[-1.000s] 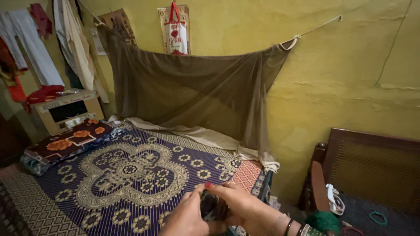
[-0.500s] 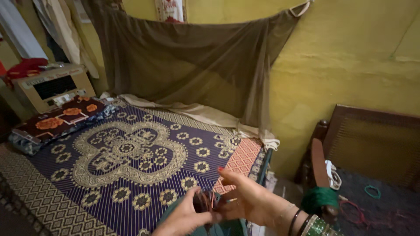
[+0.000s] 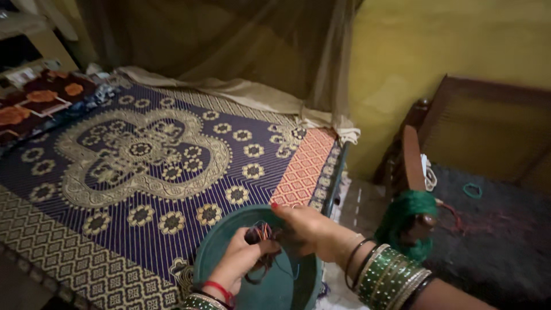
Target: The person handles a bundle of multicolored wires and a small electronic component. They examine a black cable with a three-pronged plug and a separate connector, and then pick up a small maroon-colored case.
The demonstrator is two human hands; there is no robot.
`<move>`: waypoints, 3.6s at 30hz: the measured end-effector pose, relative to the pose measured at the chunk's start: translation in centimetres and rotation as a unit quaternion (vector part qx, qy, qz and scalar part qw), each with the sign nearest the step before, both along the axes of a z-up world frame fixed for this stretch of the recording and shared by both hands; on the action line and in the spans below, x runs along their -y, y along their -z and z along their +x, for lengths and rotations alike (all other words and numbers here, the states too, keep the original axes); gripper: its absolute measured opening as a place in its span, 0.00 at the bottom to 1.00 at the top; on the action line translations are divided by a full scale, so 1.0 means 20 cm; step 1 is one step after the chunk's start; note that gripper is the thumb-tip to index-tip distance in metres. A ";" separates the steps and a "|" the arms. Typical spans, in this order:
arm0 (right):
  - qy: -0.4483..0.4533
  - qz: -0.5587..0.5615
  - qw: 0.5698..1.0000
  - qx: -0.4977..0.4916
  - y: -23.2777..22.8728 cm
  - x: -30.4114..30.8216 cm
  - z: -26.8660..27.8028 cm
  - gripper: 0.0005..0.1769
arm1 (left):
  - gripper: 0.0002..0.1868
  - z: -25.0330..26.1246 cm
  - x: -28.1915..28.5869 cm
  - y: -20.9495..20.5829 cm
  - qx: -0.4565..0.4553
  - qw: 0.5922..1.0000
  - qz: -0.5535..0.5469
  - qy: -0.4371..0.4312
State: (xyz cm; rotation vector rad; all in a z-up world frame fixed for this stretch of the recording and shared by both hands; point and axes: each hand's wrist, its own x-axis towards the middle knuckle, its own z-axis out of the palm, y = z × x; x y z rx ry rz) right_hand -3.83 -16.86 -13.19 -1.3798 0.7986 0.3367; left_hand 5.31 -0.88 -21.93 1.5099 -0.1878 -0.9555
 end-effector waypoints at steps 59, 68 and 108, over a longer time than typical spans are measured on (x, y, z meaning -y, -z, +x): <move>0.178 -0.270 0.919 0.225 -0.90 0.05 -1.88 0.30 | 0.16 -1.32 0.57 -1.30 0.310 0.844 -0.111 0.424; 0.364 -0.319 0.873 0.057 -1.21 -0.07 -2.79 0.27 | 0.21 -2.09 0.68 -1.44 0.353 0.768 -0.175 0.504; 0.690 -0.480 0.509 -0.186 -1.48 -0.90 -4.97 0.27 | 0.22 -5.00 1.16 -1.78 0.093 0.230 -0.464 0.851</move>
